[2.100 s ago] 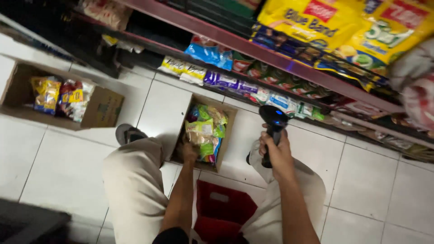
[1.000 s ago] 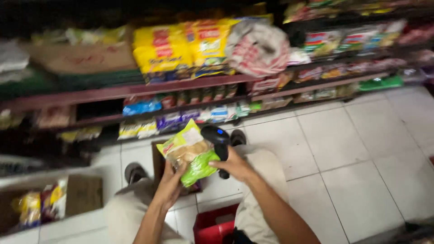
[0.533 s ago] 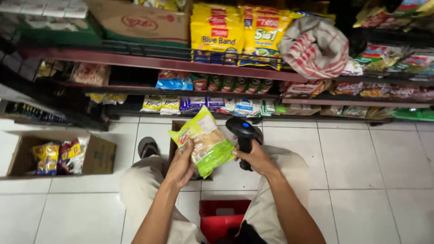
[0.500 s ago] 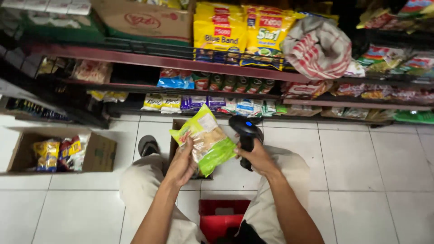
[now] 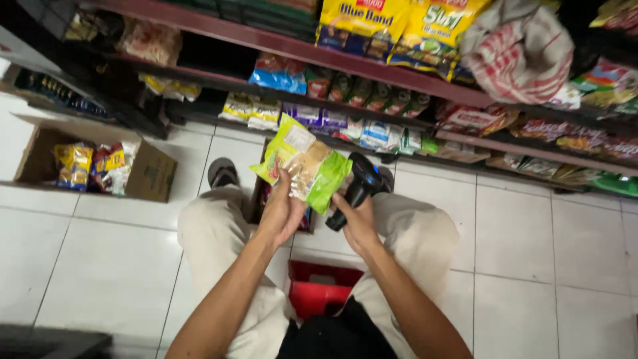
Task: The person sits on a low stool in a store aisle and repeatedly picks packaged snack items from a cardboard box on the floor. They use a handheld barcode scanner to scan each item, then place the scanned items onto the lower shelf. The process is repeated for several different snack packages.
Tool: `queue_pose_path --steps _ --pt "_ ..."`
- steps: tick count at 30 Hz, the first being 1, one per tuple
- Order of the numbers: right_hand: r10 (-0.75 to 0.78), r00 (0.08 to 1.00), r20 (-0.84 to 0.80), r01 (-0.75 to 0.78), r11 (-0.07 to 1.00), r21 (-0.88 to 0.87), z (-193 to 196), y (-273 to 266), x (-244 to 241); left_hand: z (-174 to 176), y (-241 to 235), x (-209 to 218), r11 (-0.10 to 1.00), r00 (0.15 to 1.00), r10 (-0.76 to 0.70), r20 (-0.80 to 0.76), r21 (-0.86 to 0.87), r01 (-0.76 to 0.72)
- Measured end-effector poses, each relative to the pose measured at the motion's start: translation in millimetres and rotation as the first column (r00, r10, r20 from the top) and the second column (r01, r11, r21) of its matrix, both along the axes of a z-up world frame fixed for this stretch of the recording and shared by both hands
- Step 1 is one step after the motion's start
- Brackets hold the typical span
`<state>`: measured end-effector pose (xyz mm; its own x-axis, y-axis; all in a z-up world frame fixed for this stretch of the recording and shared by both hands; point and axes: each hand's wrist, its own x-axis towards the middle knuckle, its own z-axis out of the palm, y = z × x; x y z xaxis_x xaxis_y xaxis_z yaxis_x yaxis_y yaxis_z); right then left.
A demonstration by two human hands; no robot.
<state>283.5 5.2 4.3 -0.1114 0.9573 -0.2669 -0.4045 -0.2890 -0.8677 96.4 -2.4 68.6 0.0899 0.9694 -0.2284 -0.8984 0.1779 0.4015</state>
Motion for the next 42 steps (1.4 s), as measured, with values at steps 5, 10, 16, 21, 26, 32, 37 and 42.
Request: queue_pose_path --steps 5,10,16,21,26,32,37,42 --pt "0.026 0.999 0.032 -0.027 0.999 0.030 13.8 0.9 -5.5 -8.1 -3.2 3.0 0.999 0.998 0.045 -0.039 0.015 -0.044" --pt "0.101 0.987 -0.123 -0.110 0.992 -0.066 18.0 0.7 -3.6 -2.4 -5.0 1.4 1.000 1.000 -0.005 0.006 -0.005 0.005" --pt "0.143 0.980 -0.136 -0.154 0.985 -0.076 -10.6 0.6 8.8 -1.7 -4.0 1.7 1.000 0.999 0.022 0.035 0.001 -0.022" --pt "0.146 0.982 -0.117 -0.152 0.988 -0.036 9.1 -1.0 1.3 -2.9 -0.9 1.6 0.997 0.998 0.054 0.027 0.045 -0.056" --pt "0.130 0.986 -0.103 -0.136 0.990 -0.048 28.6 -9.5 -16.6 -7.5 -0.7 2.9 0.997 0.996 0.068 0.055 0.040 -0.071" --pt "0.082 0.996 -0.031 -0.085 0.992 -0.089 25.0 -3.3 -16.6 -14.3 3.3 4.5 0.996 0.997 0.079 -0.012 0.046 -0.079" --pt "-0.104 0.992 0.069 0.091 0.980 0.177 13.4 -1.4 -12.5 -45.7 14.6 -15.4 0.975 0.975 0.221 0.035 0.020 -0.222" --pt "-0.104 0.994 -0.039 0.109 0.983 0.146 29.8 6.5 6.0 -7.5 9.7 -50.9 0.956 0.957 0.288 0.005 0.051 -0.288"
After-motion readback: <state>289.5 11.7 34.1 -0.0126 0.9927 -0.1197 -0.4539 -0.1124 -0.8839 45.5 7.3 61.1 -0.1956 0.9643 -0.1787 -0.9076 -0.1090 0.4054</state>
